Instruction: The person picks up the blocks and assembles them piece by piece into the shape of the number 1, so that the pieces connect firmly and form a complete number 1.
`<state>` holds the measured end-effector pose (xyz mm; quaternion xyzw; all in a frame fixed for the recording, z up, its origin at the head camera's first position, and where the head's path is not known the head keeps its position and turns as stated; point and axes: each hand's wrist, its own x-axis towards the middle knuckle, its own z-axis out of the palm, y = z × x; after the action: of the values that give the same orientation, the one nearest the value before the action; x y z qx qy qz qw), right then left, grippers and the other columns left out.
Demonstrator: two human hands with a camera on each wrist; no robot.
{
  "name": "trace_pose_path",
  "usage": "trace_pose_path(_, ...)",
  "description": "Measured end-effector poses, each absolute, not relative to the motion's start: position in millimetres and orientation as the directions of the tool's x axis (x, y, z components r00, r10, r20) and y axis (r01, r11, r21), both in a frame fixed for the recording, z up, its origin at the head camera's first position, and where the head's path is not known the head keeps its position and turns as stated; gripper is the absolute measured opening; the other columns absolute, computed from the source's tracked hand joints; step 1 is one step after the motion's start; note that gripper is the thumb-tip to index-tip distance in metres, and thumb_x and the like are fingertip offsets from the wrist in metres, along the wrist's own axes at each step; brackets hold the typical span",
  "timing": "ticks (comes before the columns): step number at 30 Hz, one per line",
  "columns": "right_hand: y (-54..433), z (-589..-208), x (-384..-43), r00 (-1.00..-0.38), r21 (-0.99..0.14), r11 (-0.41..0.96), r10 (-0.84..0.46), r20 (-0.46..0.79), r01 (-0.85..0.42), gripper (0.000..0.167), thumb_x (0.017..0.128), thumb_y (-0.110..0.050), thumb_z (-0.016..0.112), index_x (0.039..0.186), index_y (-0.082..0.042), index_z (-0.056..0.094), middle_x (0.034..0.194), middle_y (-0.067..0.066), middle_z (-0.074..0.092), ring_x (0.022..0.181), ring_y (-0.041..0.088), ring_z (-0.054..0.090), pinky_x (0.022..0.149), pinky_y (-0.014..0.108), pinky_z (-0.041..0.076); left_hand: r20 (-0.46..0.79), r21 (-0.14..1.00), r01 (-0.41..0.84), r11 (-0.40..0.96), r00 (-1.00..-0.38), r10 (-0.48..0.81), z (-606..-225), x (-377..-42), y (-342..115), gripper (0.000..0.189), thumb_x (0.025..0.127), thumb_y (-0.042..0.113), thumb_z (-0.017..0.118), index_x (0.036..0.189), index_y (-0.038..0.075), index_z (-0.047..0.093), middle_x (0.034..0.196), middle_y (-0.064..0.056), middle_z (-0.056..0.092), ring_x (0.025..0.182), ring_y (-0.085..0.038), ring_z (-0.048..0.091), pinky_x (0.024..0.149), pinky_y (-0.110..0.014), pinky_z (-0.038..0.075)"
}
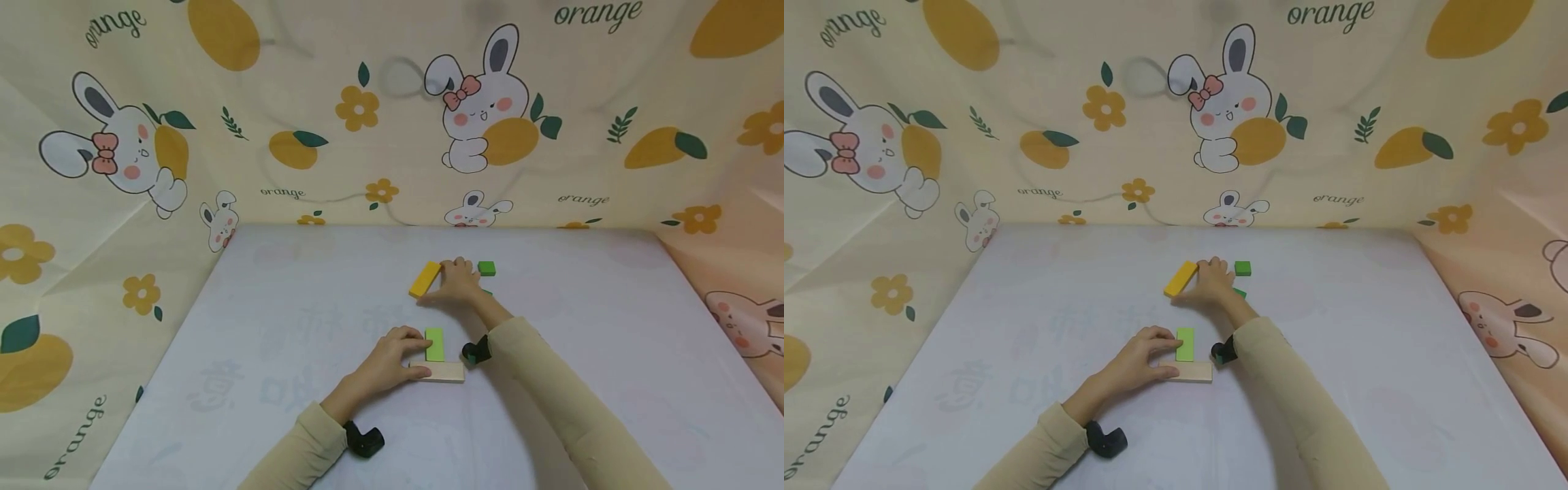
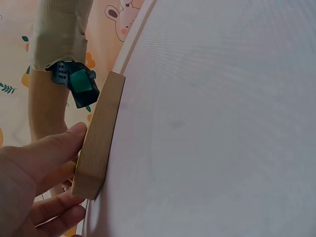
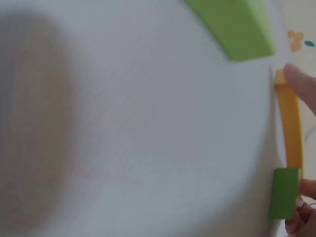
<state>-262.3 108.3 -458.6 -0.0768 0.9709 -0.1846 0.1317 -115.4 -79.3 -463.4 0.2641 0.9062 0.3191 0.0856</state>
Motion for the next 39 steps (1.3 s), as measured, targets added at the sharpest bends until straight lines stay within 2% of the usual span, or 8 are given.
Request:
trace_pose_path(8,115.0,-464.1,-262.1,-0.958,-0.419,0.900,-0.217,-0.188,-0.121,0.106,0.064,-0.065,0.076,0.142,-0.004,0.039,0.137,0.024,0.043,0.128,0.040,0.037,0.106,0.064,0.030,0.017,0.624,0.425,0.656,-0.846,0.532,-464.4,-115.8,-78.7,0.050,0.084,0.036,0.072,0.129,0.015,0.063,0.127,-0.004,0.059,0.121,-0.019,0.051,0.103,-0.040,0.043)
trace_pose_path(19,119.8,-466.8,-263.5,-0.962,-0.420,0.886,-0.257,-0.089,-0.197,0.102,0.066,-0.059,0.075,0.142,-0.002,0.040,0.135,0.024,0.046,0.124,0.038,0.041,0.102,0.062,0.037,0.015,0.628,0.421,0.655,-0.848,0.530,-464.9,-116.2,-77.6,0.050,0.084,0.036,0.072,0.129,0.015,0.063,0.126,-0.004,0.059,0.120,-0.019,0.051,0.103,-0.039,0.043)
trace_pose_path(29,131.5,-455.8,-263.1,-0.938,-0.482,0.824,-0.347,-0.015,-0.298,0.097,0.068,-0.052,0.078,0.140,0.001,0.041,0.120,0.022,0.051,0.108,0.034,0.046,0.093,0.050,0.043,0.016,0.631,0.419,0.653,-0.849,0.529,-463.5,-116.1,-77.8,0.050,0.084,0.036,0.073,0.129,0.015,0.063,0.127,-0.005,0.059,0.120,-0.020,0.051,0.102,-0.040,0.043)
trace_pose_path(35,137.5,-450.5,-258.7,-0.930,-0.509,0.804,-0.366,-0.017,-0.307,0.095,0.070,-0.050,0.079,0.141,-0.001,0.041,0.116,0.021,0.054,0.109,0.035,0.048,0.093,0.050,0.045,0.015,0.643,0.413,0.646,-0.849,0.528,-463.1,-115.9,-78.9,0.051,0.084,0.035,0.073,0.129,0.014,0.062,0.128,-0.006,0.058,0.120,-0.021,0.051,0.103,-0.041,0.042)
trace_pose_path(39,139.9,-445.1,-255.2,-0.926,-0.525,0.795,-0.376,-0.031,-0.305,0.094,0.070,-0.049,0.079,0.142,-0.002,0.040,0.108,0.018,0.056,0.101,0.030,0.050,0.083,0.042,0.046,0.035,0.631,0.435,0.643,-0.843,0.537,-463.5,-116.2,-79.2,0.051,0.084,0.035,0.073,0.129,0.013,0.063,0.127,-0.006,0.058,0.118,-0.021,0.052,0.101,-0.040,0.043)
